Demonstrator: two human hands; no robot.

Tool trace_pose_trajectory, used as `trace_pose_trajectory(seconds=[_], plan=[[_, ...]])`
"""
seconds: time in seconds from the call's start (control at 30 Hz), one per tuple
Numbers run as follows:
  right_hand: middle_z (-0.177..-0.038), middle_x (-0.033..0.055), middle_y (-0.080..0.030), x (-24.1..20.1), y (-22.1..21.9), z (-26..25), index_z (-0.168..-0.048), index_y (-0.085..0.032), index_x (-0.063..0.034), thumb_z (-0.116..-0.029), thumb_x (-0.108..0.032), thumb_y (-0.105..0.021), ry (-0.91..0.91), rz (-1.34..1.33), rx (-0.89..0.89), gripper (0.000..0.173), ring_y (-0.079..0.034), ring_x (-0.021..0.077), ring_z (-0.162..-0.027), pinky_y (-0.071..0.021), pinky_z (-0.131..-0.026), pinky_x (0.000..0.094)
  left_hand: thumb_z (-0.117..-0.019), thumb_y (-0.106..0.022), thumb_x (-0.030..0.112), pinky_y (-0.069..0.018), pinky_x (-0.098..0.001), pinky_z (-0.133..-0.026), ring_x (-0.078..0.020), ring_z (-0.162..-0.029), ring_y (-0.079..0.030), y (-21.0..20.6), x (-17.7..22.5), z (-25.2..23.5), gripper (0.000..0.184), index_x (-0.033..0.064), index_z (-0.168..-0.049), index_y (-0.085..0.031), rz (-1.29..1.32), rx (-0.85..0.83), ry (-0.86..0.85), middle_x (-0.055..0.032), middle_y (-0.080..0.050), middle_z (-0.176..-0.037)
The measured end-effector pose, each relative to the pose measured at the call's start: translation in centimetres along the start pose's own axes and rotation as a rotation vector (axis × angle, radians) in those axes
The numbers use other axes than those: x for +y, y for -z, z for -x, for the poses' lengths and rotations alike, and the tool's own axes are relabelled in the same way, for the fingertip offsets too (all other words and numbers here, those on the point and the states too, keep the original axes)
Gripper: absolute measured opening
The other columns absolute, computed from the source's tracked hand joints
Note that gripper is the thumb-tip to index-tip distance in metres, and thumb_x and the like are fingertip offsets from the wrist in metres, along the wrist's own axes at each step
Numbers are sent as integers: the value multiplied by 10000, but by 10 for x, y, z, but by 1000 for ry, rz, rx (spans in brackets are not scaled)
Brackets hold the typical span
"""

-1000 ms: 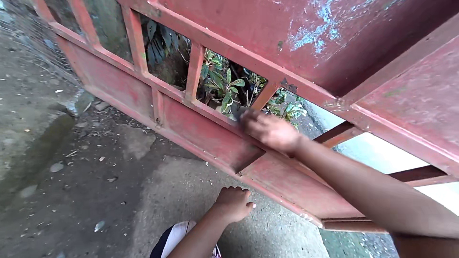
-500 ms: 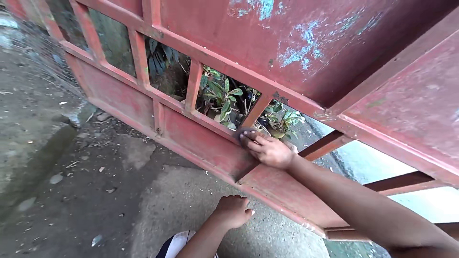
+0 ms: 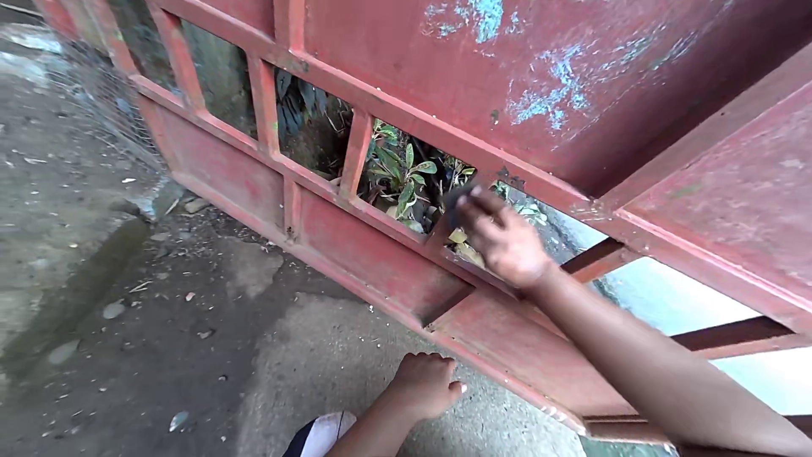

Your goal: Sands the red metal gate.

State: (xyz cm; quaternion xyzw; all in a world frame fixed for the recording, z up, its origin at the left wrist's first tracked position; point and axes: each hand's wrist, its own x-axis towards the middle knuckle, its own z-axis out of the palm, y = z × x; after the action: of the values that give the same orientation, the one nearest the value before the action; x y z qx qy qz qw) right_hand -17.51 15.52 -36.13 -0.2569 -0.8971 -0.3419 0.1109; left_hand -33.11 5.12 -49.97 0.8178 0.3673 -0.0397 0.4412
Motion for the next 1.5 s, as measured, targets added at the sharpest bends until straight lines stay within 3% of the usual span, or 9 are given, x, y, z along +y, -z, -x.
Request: trace_pose_trajectory(seconds=[0.13,0.3,0.47,0.73,0.87,1.07,1.17,1.3,1.5], plan=[[-1327,203,-664,-23,-27,14,-1102,-698,71,-976,48,-508,160,-133,-233,229,-627,379,-1268,-541,-1012,484,-1091,-430,432,-362,-604,-1128,-361,-1390,-499,0,-2,-2,554,80,-1516,-479,-26,-24,31,-184,-546,-1480],[-1361,223,-635,2,1,-10,-1171,-701,61,-956,21,-534,44,35,-15,275,-588,402,-1299,-506,-1049,497,-1096,-426,409,-382,-585,-1118,-344,-1382,-514,1,5,-3,537,83,-1519,-474,-4,-3,-37,-172,-545,-1487],[-1321,204,-665,-5,-18,6,-1171,-688,62,-983,38,-500,232,-135,-244,267,-633,357,-1265,-536,-1032,463,-1094,-417,433,-377,-593,-1118,-348,-1373,-518,2,-4,-2,552,80,-1514,-478,-42,-3,35,-184,-556,-1468],[-1243,166,-710,-6,-18,6,-1077,-719,46,-970,57,-507,265,-100,-154,237,-655,338,-1233,-546,-1015,440,-1096,-413,431,-375,-586,-1126,-354,-1379,-514,2,-9,-3,557,65,-1511,-477,-36,-12,63,-189,-555,-1469],[-1291,174,-688,11,6,-1,-1147,-726,27,-982,10,-514,143,57,-19,269,-620,358,-1268,-507,-1059,457,-1098,-409,425,-374,-569,-1134,-339,-1388,-509,2,-8,-5,555,65,-1517,-471,-16,-2,39,-182,-549,-1478],[-1290,191,-682,-7,-20,4,-1111,-702,70,-983,55,-501,204,-207,-265,239,-622,355,-1277,-520,-1052,466,-1098,-410,425,-371,-590,-1127,-347,-1392,-503,1,-4,-7,553,67,-1515,-476,-44,-40,68,-186,-547,-1479],[-1300,187,-682,12,8,-6,-1169,-711,44,-983,4,-516,38,-118,-82,273,-632,360,-1252,-526,-1031,472,-1098,-415,417,-392,-574,-1118,-345,-1369,-527,1,-2,-3,546,54,-1499,-489,-42,-5,33,-187,-561,-1461],[-1152,193,-701,-43,-34,24,-1014,-710,45,-949,34,-573,92,-412,-359,153,-654,373,-1159,-519,-1013,525,-1099,-407,422,-365,-589,-1140,-352,-1405,-492,-4,5,-9,563,63,-1529,-458,-79,-43,61,-185,-534,-1498],[-1128,106,-760,-53,-40,15,-1075,-747,-49,-988,-10,-532,-22,-638,132,235,-710,242,-1131,-539,-1026,350,-1092,-446,380,-394,-657,-1078,-421,-1329,-549,-23,36,-10,518,56,-1489,-515,-55,-215,60,-223,-600,-1408]])
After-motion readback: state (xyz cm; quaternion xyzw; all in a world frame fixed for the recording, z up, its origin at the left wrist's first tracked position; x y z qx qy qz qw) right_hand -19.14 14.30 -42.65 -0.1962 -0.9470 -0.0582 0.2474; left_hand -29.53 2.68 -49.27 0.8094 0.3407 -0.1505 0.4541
